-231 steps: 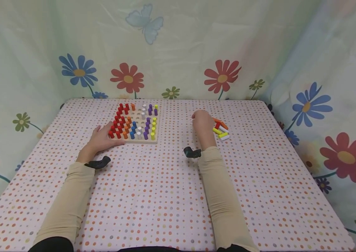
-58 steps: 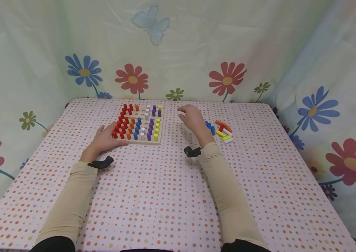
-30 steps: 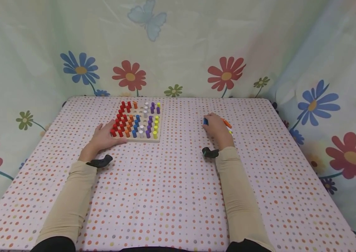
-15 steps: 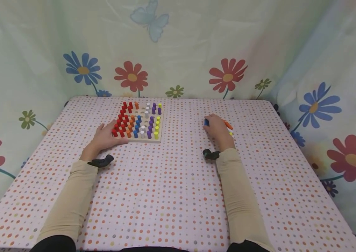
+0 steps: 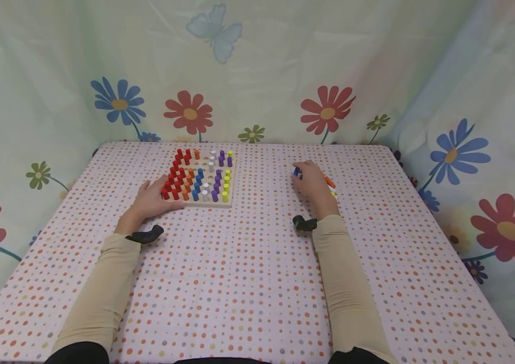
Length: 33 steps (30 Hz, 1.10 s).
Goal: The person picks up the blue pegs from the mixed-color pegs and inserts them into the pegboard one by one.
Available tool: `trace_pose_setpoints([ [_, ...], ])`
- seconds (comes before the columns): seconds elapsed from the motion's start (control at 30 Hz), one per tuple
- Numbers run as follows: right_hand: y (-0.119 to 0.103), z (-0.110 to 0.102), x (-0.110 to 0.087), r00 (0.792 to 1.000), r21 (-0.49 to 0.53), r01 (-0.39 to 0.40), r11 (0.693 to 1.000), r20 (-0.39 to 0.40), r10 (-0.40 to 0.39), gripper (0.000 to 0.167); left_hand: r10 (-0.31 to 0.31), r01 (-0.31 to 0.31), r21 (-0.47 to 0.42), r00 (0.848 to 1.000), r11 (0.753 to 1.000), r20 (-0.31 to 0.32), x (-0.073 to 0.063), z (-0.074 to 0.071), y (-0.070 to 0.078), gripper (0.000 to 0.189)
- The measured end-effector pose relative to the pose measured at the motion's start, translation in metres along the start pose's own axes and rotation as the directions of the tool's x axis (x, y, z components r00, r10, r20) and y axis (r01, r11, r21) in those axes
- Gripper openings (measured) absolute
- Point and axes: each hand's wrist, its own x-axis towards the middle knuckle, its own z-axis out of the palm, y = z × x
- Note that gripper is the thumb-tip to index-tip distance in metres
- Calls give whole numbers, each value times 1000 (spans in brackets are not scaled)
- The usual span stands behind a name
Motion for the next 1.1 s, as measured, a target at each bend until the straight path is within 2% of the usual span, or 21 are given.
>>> trace_pose_setpoints([
  [0.13, -6, -1, -2, 994, 77, -3, 997, -109, 11, 40, -4, 4, -4, 1000, 1000, 3, -1, -2, 0, 131],
  [0.23, -12, 0, -2, 980, 124, 26, 992, -197, -1, 37, -6, 6, 1, 1000, 1000, 6, -2, -3, 0, 131],
  [0.33, -18, 0, -2, 970, 153, 55, 987, -241, -16, 38, -8, 8, 10, 1000, 1000, 7, -3, -3, 0, 130],
  [0.57, -31, 7, -2, 978, 231, 32, 972, -206, 17, 42, -17, 17, -1, 1000, 1000, 11, -3, -4, 0, 130],
  [0.73, -41, 11, -5, 979, 272, 60, 960, -202, -4, 40, -12, 12, -4, 1000, 1000, 5, -3, -3, -2, 131],
  [0.97, -62, 21, -9, 989, 395, 110, 912, -137, -60, 39, -6, 6, 0, 1000, 1000, 1, -4, -1, -2, 130],
  [1.1, -74, 24, -10, 991, 434, 114, 894, -112, -72, 39, 0, 0, 8, 1000, 1000, 10, -1, 1, 1, 129],
])
